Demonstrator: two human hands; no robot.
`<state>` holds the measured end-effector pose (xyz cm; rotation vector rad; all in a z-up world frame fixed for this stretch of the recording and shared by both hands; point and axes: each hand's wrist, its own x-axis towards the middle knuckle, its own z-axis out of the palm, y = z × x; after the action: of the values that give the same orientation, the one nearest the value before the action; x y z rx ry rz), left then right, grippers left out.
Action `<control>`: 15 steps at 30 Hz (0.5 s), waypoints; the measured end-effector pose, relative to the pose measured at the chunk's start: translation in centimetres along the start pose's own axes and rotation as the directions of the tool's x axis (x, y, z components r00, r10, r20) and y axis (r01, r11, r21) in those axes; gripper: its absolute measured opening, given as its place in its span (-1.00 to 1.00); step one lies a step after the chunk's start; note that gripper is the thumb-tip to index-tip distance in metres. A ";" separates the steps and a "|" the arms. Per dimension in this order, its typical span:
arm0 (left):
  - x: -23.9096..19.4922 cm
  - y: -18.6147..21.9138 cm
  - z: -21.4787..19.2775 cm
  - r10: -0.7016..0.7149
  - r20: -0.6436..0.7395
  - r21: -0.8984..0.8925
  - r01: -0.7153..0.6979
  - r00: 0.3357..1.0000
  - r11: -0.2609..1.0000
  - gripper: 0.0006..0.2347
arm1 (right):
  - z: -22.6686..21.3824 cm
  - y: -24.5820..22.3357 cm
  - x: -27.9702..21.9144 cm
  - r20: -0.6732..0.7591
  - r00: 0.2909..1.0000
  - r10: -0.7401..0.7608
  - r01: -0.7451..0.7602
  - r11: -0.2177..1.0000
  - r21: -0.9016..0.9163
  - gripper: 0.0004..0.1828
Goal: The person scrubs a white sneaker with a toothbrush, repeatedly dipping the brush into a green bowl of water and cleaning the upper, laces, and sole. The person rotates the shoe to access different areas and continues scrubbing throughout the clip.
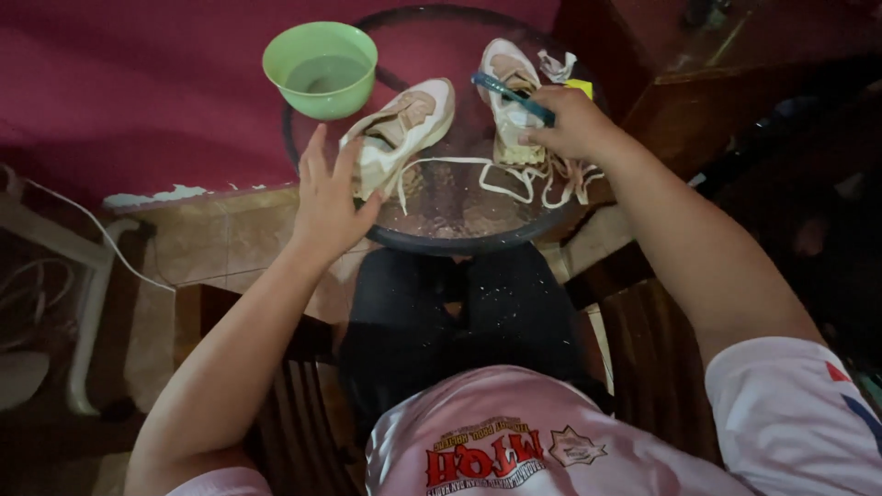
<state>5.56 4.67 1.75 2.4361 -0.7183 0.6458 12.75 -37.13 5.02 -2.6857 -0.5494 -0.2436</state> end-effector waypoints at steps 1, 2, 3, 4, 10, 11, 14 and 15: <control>0.2 -0.4 -0.1 -0.004 0.000 0.003 0.004 1.000 1.000 -0.41 | 0.7 0.5 0.5 0.002 1.000 -0.004 0.004 1.000 0.003 -0.49; 0.5 -0.7 -0.2 -0.068 0.092 -0.092 0.076 0.993 0.993 -0.37 | 1.4 1.0 0.9 0.020 0.999 0.037 -0.037 0.999 0.001 -0.34; 0.7 -1.0 -0.2 -0.120 0.189 -0.180 0.155 0.975 0.971 -0.34 | 2.1 1.6 1.3 0.038 0.996 0.078 -0.078 0.997 -0.001 -0.19; 0.8 -1.2 -0.1 -0.128 0.190 -0.177 0.162 0.973 0.971 -0.34 | 2.2 1.3 1.4 0.043 0.996 0.074 -0.074 0.997 0.002 -0.19; 2.2 -0.8 0.5 -0.125 0.186 -0.353 0.185 0.975 0.917 -0.41 | 0.9 -1.9 0.3 0.105 0.970 0.218 -0.222 0.975 0.024 -0.31; 2.2 -0.9 0.8 -0.170 0.190 -0.322 0.225 0.967 0.920 -0.48 | 0.6 -2.6 -0.1 0.074 0.984 0.161 -0.162 0.987 0.015 -0.30; 2.3 -0.9 1.1 -0.240 0.160 -0.295 0.279 0.957 0.914 -0.59 | -1.1 -5.4 -1.4 0.033 0.990 0.137 -0.137 0.991 -0.003 -0.26; 2.2 -0.7 1.0 -0.273 0.132 -0.299 0.301 0.953 0.905 -0.62 | -1.7 -6.5 -1.9 0.031 0.985 0.173 -0.172 0.985 -0.007 -0.25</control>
<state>7.92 3.88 2.02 2.2176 -0.4400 0.2825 8.15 -32.93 8.30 -2.7254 -0.3225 -0.1545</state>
